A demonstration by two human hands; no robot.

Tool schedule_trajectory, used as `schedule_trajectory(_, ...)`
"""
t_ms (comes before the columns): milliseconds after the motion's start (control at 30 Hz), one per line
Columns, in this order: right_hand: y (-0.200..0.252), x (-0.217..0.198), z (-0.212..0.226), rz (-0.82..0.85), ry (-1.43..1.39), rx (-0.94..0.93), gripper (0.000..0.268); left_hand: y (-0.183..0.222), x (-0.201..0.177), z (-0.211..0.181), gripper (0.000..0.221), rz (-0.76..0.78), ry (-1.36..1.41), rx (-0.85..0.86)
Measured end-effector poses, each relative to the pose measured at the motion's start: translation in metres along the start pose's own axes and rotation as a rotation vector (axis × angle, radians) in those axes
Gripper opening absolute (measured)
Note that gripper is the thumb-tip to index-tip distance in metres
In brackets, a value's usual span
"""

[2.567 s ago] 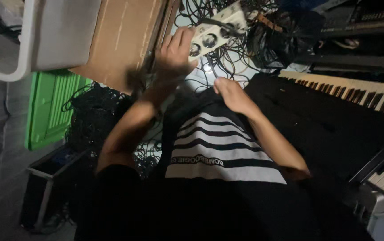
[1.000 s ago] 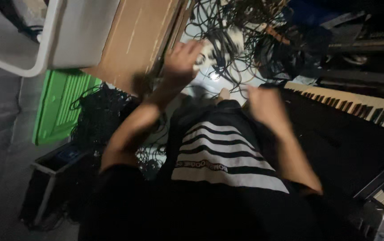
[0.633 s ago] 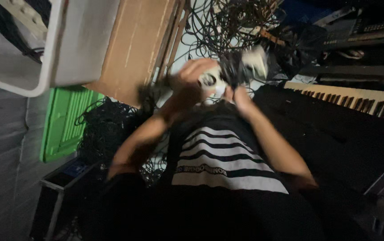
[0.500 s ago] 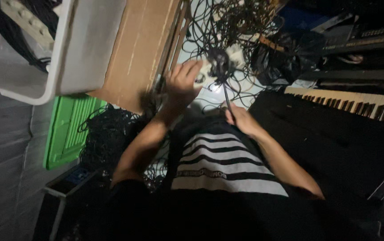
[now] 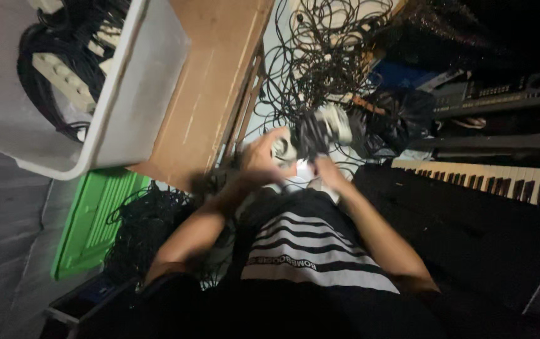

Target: The person picks up black power cables from a pile on the floor, winds them into coils by hand, and places the coiled cables into a white plastic storage bin containing several power strips.

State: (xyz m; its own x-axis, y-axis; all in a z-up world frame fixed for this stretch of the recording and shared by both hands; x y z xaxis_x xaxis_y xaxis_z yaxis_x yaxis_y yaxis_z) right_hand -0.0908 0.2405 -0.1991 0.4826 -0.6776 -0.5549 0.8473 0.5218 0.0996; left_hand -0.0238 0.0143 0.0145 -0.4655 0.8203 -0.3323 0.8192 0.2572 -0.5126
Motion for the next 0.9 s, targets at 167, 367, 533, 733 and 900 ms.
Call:
schedule_trajectory(167, 0.062, -0.055, 0.068, -0.002, 0.05, -0.047, 0.043, -0.013, 0.001, 0.048, 0.045, 0.034, -0.486, 0.056)
schedule_trajectory(367, 0.002, -0.153, 0.068, -0.003, 0.308, -0.049, 0.047, 0.035, 0.038, -0.003, 0.064, 0.61, -0.353, 0.233)
schedule_trajectory(533, -0.019, -0.056, -0.011, -0.318, -0.555, 0.168, 0.059, 0.005, 0.024, -0.027, 0.071, 0.382, -0.176, 0.309)
schedule_trajectory(733, 0.053, 0.027, 0.05, 0.168, -0.362, 0.145, 0.066, -0.036, 0.005, 0.018, 0.068, -0.025, -0.316, 0.186)
schedule_trajectory(900, 0.069, -0.106, 0.112, 0.048, 0.375, 0.27, 0.067, -0.034, 0.013, 0.059, 0.03, 0.092, -0.772, 0.289)
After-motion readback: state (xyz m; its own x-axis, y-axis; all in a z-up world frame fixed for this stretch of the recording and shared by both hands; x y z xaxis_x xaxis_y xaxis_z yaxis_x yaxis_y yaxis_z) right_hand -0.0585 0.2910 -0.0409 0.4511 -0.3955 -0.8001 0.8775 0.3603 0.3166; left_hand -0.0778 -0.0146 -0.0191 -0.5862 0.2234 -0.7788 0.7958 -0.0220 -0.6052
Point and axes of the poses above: each hand's wrist, its own y-axis away from the middle knuckle, its own x-axis out of the palm, z = x × y, the point moved 4 cm from there along -y, towards the middle knuckle, and after that the axes turned 11 degrees about -z, right-handed, at the moved point
